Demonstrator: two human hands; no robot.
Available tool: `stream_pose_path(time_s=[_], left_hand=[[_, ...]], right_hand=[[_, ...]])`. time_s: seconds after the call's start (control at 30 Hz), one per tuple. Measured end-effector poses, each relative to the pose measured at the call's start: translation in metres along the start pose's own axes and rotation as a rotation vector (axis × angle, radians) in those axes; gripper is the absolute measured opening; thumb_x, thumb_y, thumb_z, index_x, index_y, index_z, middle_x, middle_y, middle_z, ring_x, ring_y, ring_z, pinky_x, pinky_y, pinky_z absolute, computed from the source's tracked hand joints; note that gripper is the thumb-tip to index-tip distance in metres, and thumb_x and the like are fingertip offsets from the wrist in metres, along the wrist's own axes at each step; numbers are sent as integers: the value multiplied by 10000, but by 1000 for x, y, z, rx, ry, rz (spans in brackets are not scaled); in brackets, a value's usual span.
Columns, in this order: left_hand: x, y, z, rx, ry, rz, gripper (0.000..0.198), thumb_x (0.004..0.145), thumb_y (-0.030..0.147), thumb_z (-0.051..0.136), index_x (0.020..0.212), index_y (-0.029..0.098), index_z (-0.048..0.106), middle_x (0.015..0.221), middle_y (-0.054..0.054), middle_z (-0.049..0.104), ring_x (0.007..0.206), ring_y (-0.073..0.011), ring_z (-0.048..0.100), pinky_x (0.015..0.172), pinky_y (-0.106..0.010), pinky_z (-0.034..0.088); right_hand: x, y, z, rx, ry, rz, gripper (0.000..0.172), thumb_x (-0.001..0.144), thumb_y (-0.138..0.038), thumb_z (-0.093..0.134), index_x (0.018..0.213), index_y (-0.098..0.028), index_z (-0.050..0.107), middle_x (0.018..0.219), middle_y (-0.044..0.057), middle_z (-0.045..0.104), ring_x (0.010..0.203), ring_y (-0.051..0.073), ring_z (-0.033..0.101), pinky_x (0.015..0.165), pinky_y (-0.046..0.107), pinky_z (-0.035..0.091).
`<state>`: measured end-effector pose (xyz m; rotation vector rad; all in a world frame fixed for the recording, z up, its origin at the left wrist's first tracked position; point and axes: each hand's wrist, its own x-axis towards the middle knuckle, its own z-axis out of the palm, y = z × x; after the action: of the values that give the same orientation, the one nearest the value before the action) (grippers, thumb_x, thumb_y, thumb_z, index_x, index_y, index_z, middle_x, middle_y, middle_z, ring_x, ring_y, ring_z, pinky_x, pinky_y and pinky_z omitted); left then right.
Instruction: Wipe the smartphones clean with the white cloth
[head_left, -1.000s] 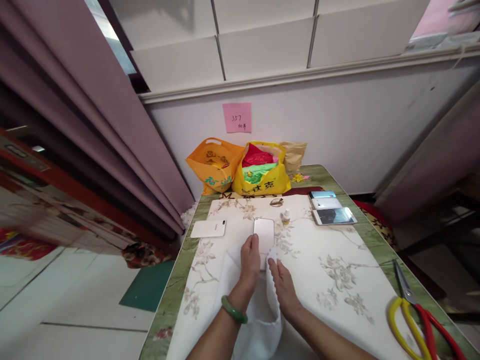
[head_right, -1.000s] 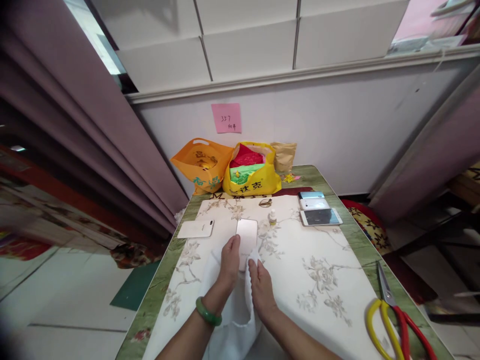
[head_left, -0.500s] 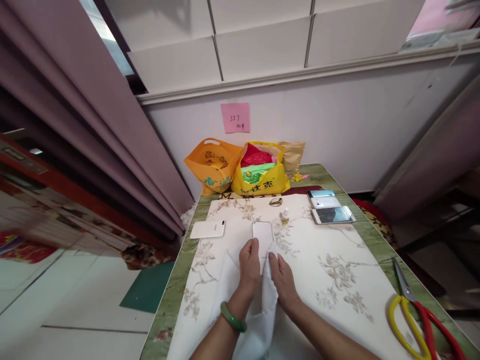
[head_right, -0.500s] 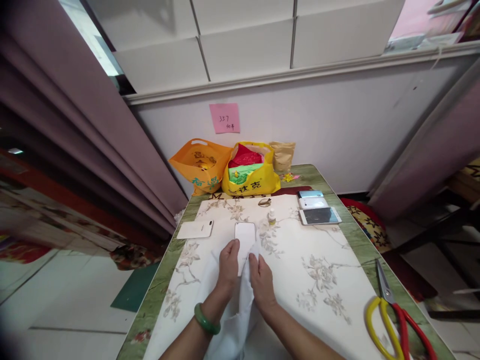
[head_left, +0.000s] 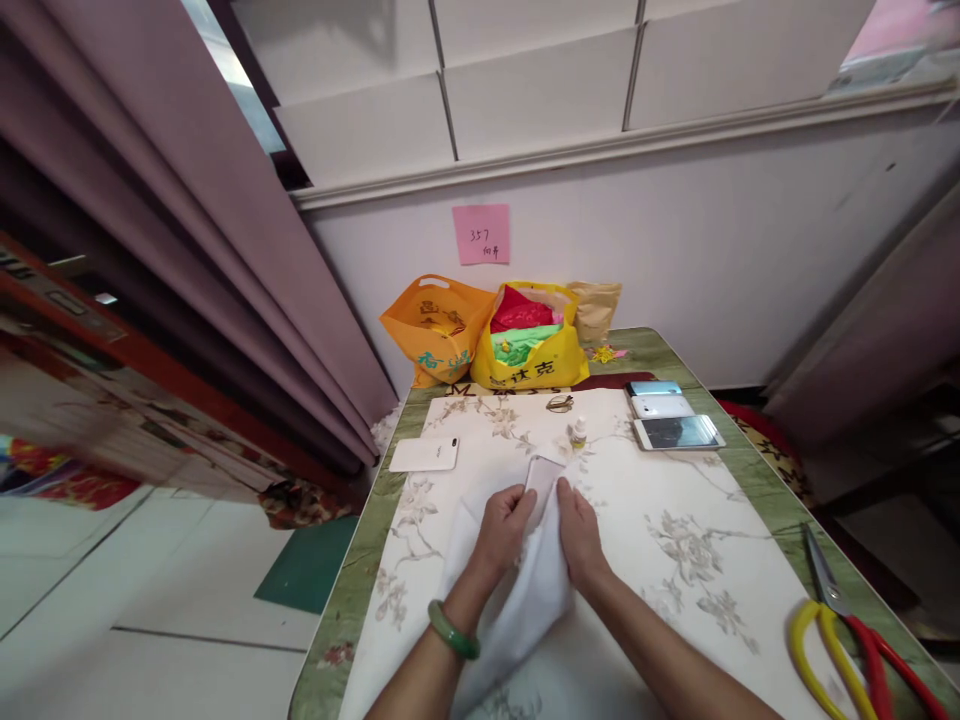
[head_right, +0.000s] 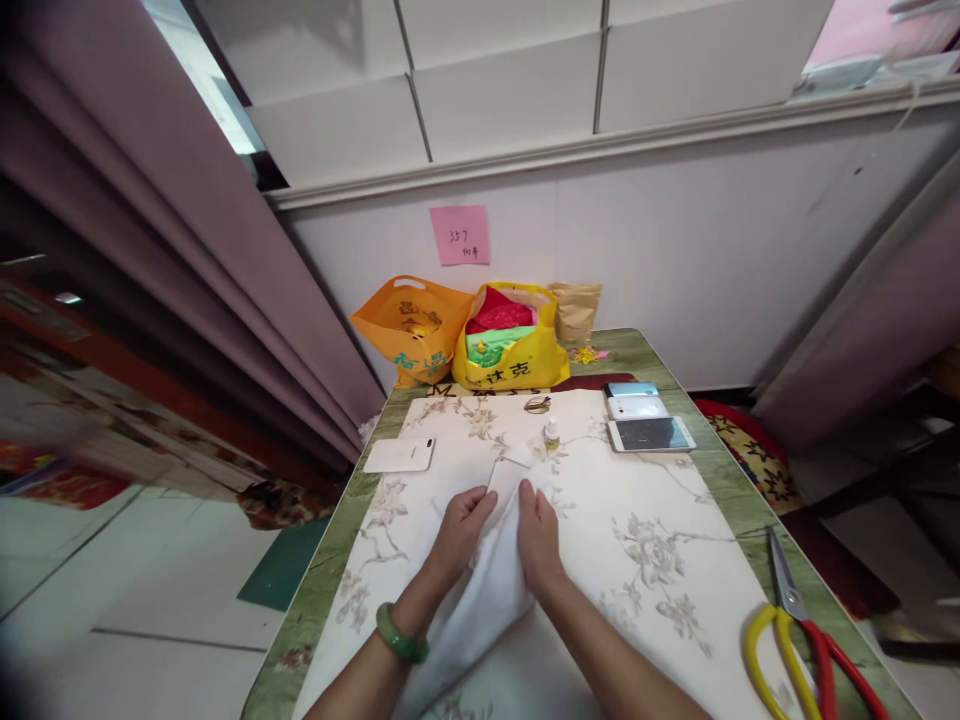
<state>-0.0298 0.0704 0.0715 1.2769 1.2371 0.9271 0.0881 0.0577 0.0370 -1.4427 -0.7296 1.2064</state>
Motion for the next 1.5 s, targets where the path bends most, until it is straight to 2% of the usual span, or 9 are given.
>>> stream_pose_path(time_s=[0.17, 0.37, 0.53, 0.63, 0.73, 0.93, 1.07, 1.23, 1.5], left_hand=[[16, -5, 20, -94, 397, 58, 351, 838, 486, 525, 648, 207, 429, 624, 45, 414, 618, -122, 385, 593, -244, 356], [9, -15, 31, -133, 563, 141, 337, 873, 523, 480, 765, 207, 523, 718, 10, 548, 690, -146, 485, 687, -263, 425], [-12, -26, 9, -178, 258, 102, 430, 776, 581, 602, 761, 153, 644, 685, -44, 634, 680, -183, 570, 689, -305, 452], [-9, -12, -22, -416, 299, -45, 707, 794, 761, 366, 796, 133, 690, 682, -88, 661, 645, -214, 586, 639, -344, 465], [3, 15, -55, -538, 137, -71, 873, 739, 852, 251, 1054, 160, 681, 857, -114, 692, 755, -231, 620, 679, -345, 481], [16, 45, -66, 228, -282, 17, 361, 717, 533, 675, 776, 178, 714, 705, -27, 656, 625, -152, 527, 547, -232, 359], [16, 41, -49, 407, -432, 49, 398, 703, 506, 683, 498, 183, 575, 466, 44, 451, 490, -105, 344, 471, -242, 215], [21, 27, -39, 133, -283, -62, 417, 707, 556, 670, 587, 176, 551, 527, 52, 449, 507, -96, 358, 491, -229, 257], [32, -8, 5, -214, 451, -67, 445, 712, 591, 641, 617, 186, 486, 552, 61, 440, 535, -95, 381, 518, -227, 327]], right_hand=[[-23, 12, 7, 65, -92, 36, 450, 851, -610, 516, 901, -177, 629, 834, 46, 696, 839, 225, 618, 766, 317, 473], [-17, 10, 6, 248, -97, 111, 477, 823, -605, 559, 1029, -181, 626, 886, 46, 724, 826, 224, 659, 699, 306, 507], [3, -1, -2, 334, -94, 87, 455, 807, -599, 581, 1014, -196, 627, 926, 60, 727, 813, 241, 666, 681, 323, 515], [10, -5, -12, 280, -221, 23, 463, 790, -584, 627, 1038, -193, 639, 932, 69, 724, 851, 257, 659, 733, 342, 509], [9, -7, -20, 242, -297, -4, 493, 786, -582, 640, 1073, -181, 648, 903, 80, 719, 833, 261, 650, 750, 362, 499], [6, -15, -26, 28, -501, -98, 415, 793, -588, 620, 901, -191, 676, 736, 18, 670, 655, 189, 581, 588, 266, 440], [6, -18, -23, -45, -537, -164, 412, 788, -593, 618, 768, -183, 654, 642, -15, 619, 584, 152, 521, 544, 241, 392], [4, -19, -18, 129, -371, -50, 461, 802, -632, 586, 958, -205, 662, 776, 24, 688, 692, 208, 602, 651, 299, 472], [-16, -10, 4, 28, -179, -103, 453, 867, -582, 511, 1013, -188, 680, 930, 69, 707, 870, 240, 623, 859, 354, 468]])
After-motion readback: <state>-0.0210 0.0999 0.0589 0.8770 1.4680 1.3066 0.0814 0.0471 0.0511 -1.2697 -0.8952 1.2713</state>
